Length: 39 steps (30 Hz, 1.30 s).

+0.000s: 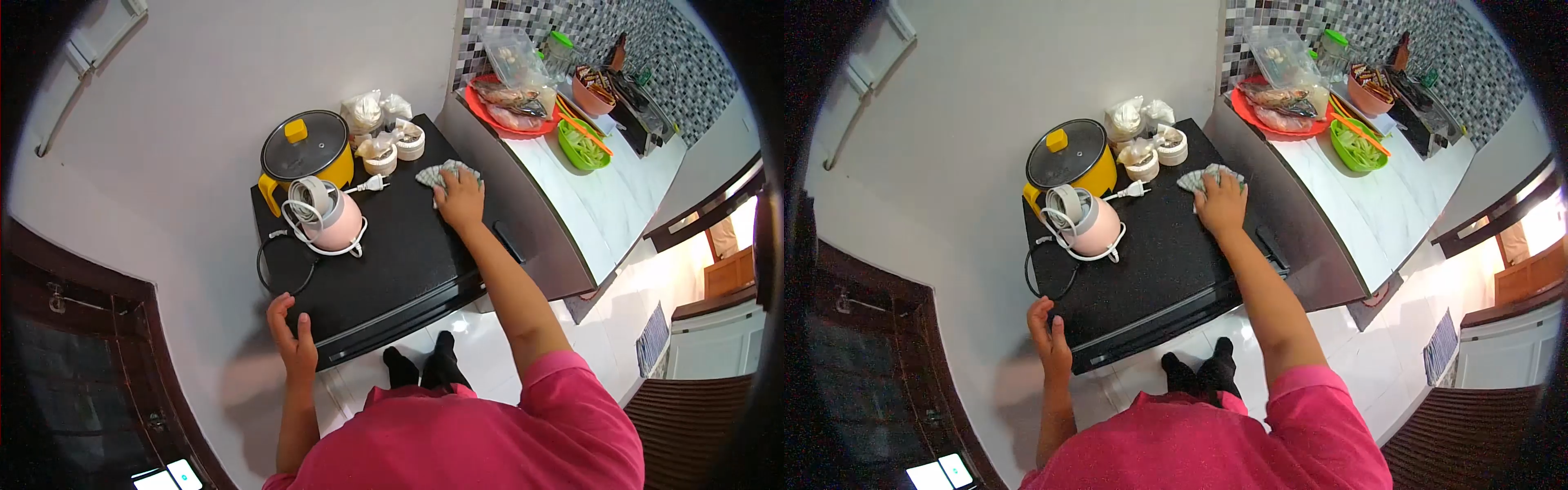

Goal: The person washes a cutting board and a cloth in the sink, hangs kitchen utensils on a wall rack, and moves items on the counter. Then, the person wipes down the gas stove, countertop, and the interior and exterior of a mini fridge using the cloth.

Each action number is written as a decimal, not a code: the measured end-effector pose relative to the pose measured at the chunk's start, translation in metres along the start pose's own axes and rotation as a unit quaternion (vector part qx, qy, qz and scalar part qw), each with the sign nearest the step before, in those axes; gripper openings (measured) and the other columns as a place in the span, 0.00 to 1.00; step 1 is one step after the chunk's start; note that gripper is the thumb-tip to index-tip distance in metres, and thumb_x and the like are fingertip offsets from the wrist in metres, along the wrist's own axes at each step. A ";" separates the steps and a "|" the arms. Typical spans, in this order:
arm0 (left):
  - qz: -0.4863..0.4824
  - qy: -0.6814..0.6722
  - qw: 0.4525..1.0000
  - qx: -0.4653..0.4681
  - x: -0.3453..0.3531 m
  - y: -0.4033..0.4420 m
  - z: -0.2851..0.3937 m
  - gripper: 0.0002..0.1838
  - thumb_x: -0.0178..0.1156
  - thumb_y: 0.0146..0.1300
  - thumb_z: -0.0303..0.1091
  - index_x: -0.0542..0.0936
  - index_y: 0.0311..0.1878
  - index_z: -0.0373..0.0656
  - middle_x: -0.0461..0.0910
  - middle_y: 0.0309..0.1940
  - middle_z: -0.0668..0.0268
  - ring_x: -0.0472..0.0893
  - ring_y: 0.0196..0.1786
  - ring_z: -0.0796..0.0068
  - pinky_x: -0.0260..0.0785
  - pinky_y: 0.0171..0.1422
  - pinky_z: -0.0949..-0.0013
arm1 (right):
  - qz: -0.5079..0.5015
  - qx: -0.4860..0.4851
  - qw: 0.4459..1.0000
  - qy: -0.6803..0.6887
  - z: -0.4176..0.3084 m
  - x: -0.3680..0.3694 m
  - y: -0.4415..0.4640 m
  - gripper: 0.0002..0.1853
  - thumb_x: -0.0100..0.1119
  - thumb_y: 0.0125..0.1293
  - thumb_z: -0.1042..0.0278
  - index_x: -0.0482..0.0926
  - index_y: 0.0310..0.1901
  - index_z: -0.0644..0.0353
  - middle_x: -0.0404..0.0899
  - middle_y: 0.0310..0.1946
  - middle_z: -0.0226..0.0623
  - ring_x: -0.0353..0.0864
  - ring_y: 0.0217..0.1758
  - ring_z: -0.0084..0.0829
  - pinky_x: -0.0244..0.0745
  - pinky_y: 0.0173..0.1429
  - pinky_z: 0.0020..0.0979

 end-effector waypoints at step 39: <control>-0.070 0.067 0.995 -0.008 0.067 -0.119 0.051 0.14 0.55 0.63 0.34 0.73 0.47 0.36 0.73 0.52 0.52 0.71 0.56 0.55 0.58 0.64 0.58 | 0.043 -0.057 0.991 0.117 0.042 -0.094 -0.183 0.26 0.60 0.51 0.71 0.75 0.55 0.43 0.67 0.60 0.40 0.63 0.66 0.46 0.53 0.66 0.55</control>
Point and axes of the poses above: each hand's wrist, its own y-axis towards the middle knuckle, its own x-axis out of the palm, z = x × y, the point moved 4 cm from there along y, towards the middle knuckle
